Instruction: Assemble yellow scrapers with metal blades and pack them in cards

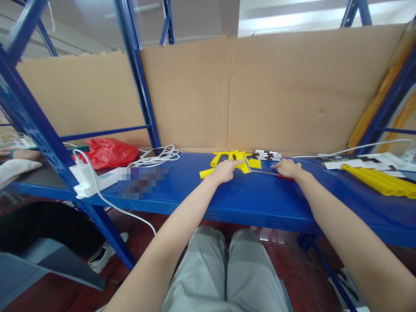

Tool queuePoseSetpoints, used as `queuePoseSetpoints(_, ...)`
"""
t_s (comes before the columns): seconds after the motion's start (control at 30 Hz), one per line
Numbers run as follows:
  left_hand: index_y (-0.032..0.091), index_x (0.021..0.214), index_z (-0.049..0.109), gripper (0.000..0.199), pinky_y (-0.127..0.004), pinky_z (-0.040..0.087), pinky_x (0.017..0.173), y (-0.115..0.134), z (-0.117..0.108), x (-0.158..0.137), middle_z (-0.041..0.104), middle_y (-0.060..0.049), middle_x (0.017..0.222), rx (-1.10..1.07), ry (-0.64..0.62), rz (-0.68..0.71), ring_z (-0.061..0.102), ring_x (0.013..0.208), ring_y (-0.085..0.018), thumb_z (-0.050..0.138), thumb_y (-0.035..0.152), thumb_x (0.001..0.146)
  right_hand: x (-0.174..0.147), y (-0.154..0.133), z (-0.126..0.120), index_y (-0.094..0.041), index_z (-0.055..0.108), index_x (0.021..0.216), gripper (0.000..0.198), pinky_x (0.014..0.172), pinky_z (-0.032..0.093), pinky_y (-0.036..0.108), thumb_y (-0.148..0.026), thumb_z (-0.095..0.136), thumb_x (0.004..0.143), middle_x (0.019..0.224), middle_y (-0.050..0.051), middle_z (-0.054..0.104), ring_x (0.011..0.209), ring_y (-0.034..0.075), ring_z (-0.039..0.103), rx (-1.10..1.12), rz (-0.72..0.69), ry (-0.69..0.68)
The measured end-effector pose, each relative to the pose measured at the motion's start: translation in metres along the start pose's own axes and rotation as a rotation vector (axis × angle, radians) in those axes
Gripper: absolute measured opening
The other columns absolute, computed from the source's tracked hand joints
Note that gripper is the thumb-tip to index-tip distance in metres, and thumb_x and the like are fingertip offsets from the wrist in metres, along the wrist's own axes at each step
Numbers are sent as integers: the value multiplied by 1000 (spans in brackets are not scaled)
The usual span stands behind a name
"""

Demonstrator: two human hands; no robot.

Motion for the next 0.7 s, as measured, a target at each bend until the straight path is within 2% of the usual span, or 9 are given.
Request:
queuePoseSetpoints(0.27,25,140,51,59,-33,47,95,7,7,-1,66,-10,116,77,-65,76,60,110,-21,44,3,85,-10,-14,-11,-31,76,102,39,95,39,62,-20,51,75,128,7,63,119,35,51,-14,-15,-21)
queuePoseSetpoints(0.53,19,132,59,56,-35,46,96,15,9,0,65,-13,114,110,-105,134,61,109,-22,46,0,81,-15,-20,-16,-24,76,87,22,95,43,50,-26,56,79,108,10,69,112,31,57,92,156,-5)
queuePoseSetpoints(0.7,23,133,58,59,-36,47,95,18,7,0,62,-12,120,94,-80,139,60,110,-23,44,0,81,-11,-17,-12,-23,75,82,15,94,44,50,-26,61,75,105,10,68,112,30,57,125,199,-19)
Point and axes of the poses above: each hand's wrist, its own x-axis towards the middle knuckle, its own z-axis out of the palm, y = z × x, the point moved 4 cm from there along x, towards the middle knuckle
